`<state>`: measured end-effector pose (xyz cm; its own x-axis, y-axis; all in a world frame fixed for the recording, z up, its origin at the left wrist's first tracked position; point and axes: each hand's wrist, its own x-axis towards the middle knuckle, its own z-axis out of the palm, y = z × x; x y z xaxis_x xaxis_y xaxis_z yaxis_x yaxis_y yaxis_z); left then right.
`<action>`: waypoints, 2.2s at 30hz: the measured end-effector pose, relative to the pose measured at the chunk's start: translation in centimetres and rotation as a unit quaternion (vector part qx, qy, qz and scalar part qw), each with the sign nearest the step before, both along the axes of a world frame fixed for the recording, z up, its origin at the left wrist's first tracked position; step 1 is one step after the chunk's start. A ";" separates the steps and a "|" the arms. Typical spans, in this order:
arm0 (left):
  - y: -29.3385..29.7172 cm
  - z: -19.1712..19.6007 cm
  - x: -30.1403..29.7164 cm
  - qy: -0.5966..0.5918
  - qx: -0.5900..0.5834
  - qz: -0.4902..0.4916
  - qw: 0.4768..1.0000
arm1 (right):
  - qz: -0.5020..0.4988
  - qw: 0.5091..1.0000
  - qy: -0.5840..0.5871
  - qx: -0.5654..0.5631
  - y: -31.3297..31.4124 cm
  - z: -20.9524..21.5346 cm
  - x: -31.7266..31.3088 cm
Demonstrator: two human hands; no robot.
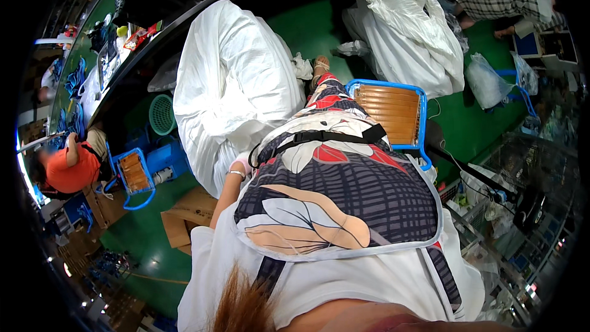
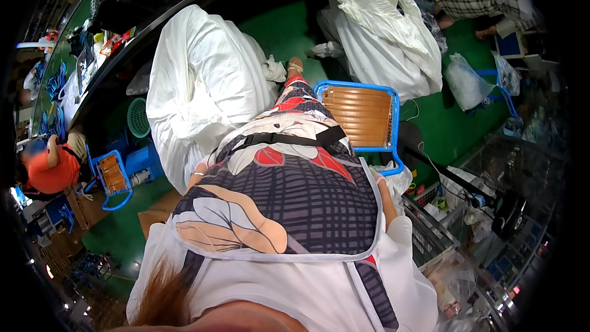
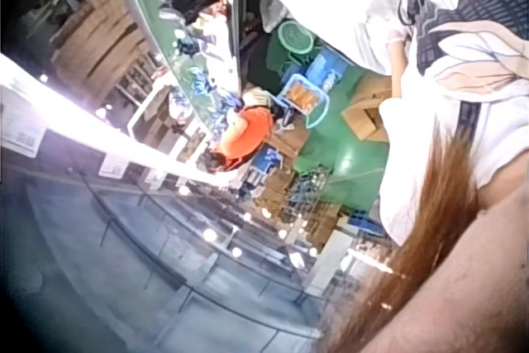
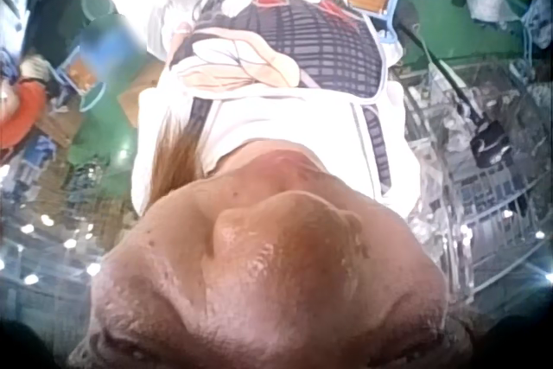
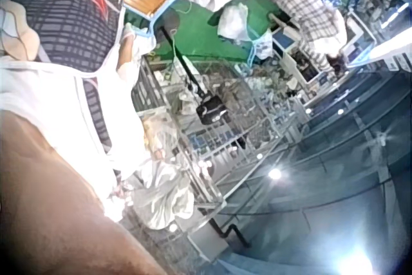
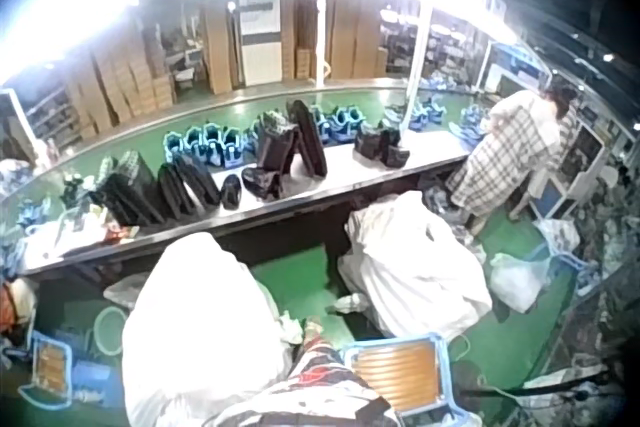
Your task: The person takes shoe components out of a white bag, places them on a metal workbench, and matches them with blue and black shoe bodies already on the bench.
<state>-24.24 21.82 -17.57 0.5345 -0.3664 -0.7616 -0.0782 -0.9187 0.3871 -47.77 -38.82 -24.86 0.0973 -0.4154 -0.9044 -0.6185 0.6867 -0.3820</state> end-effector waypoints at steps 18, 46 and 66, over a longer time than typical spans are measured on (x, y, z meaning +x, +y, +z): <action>-16.6 7.3 41.5 -0.346 -0.101 0.103 0.927 | 0.186 0.978 -0.084 -0.039 -2.9 -4.8 41.8; -28.6 13.7 57.8 -0.490 -0.078 0.043 0.867 | 0.267 0.963 0.022 -0.005 -7.5 -7.9 55.2; -20.3 19.6 68.6 -0.256 -0.044 0.137 0.956 | 0.589 0.743 -0.057 -0.312 -9.3 21.4 79.0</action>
<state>44.40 1.53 2.08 0.9144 -0.2092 -0.3464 -0.0389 -0.8975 0.4393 31.20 -48.08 -3.43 0.7870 -0.3173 -0.5290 -0.5898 -0.6384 -0.4945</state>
